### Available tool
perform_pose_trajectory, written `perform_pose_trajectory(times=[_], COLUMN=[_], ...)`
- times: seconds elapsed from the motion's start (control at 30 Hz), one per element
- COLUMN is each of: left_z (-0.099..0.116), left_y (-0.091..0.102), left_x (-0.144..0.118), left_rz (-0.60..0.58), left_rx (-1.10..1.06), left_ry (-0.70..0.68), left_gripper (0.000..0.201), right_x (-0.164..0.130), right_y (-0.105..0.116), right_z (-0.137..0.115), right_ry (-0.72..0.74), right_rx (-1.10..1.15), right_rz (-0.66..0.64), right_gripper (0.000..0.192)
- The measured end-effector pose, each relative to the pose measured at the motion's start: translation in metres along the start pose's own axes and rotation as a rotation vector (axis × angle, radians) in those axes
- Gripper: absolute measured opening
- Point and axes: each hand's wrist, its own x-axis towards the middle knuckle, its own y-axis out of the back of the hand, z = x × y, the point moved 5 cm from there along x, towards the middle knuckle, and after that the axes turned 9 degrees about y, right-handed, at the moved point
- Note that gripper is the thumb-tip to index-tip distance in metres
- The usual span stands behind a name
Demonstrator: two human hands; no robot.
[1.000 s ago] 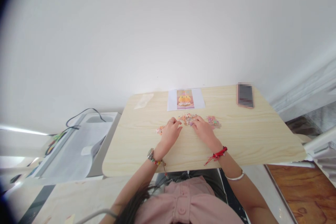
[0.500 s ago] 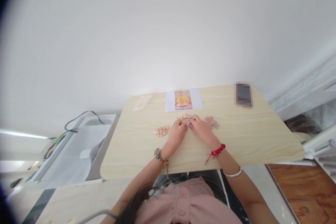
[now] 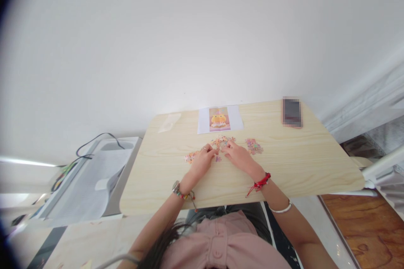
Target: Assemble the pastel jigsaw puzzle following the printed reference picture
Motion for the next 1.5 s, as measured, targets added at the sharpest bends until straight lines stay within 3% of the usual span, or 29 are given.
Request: perform_pose_trajectory(times=[0.13,0.3,0.5,0.67,0.8,0.93,1.03,1.1,1.17,1.27,1.4,1.5], left_z=[-0.003,0.002,0.003,0.014,0.042,0.09,0.119,0.126,0.119,0.085,0.035,0.024], left_y=[0.002,-0.002,-0.003,0.001,-0.001,-0.008,-0.013,-0.015,-0.015,-0.01,0.002,0.005], left_x=[-0.009,-0.016,-0.012,-0.009,0.009,0.033,0.044,0.046,0.045,0.038,0.018,0.007], left_rz=[0.059,0.013,0.017,0.029,0.02,0.038,0.052,0.052,0.056,0.07,0.076,0.07], left_rx=[0.028,0.058,0.066,0.035,0.025,0.042,0.048,0.043,0.044,0.055,0.076,0.093], left_ry=[0.067,-0.015,-0.021,-0.089,-0.171,-0.28,-0.33,-0.335,-0.314,-0.163,0.076,0.126], left_gripper=[0.021,0.019,0.014,0.014,0.016,0.018,0.019,0.022,0.025,0.023,0.022,0.019], right_x=[0.001,-0.005,-0.005,-0.011,-0.031,-0.061,-0.08,-0.087,-0.091,-0.091,-0.079,-0.055], right_y=[-0.007,-0.014,-0.025,-0.019,0.002,0.025,0.03,0.03,0.03,0.032,0.034,0.026], right_z=[-0.01,-0.017,-0.017,-0.011,0.01,0.044,0.068,0.077,0.081,0.076,0.053,0.031], right_ry=[0.015,-0.006,-0.024,0.004,0.005,-0.091,-0.184,-0.223,-0.248,-0.267,-0.234,-0.154], right_rx=[-0.03,-0.01,0.01,-0.033,-0.091,-0.135,-0.141,-0.153,-0.17,-0.19,-0.176,-0.164], right_rz=[-0.05,-0.018,0.03,0.058,0.133,0.224,0.216,0.21,0.208,0.198,0.233,0.207], right_gripper=[0.017,0.014,0.013,0.015,0.019,0.019,0.021,0.021,0.021,0.024,0.024,0.021])
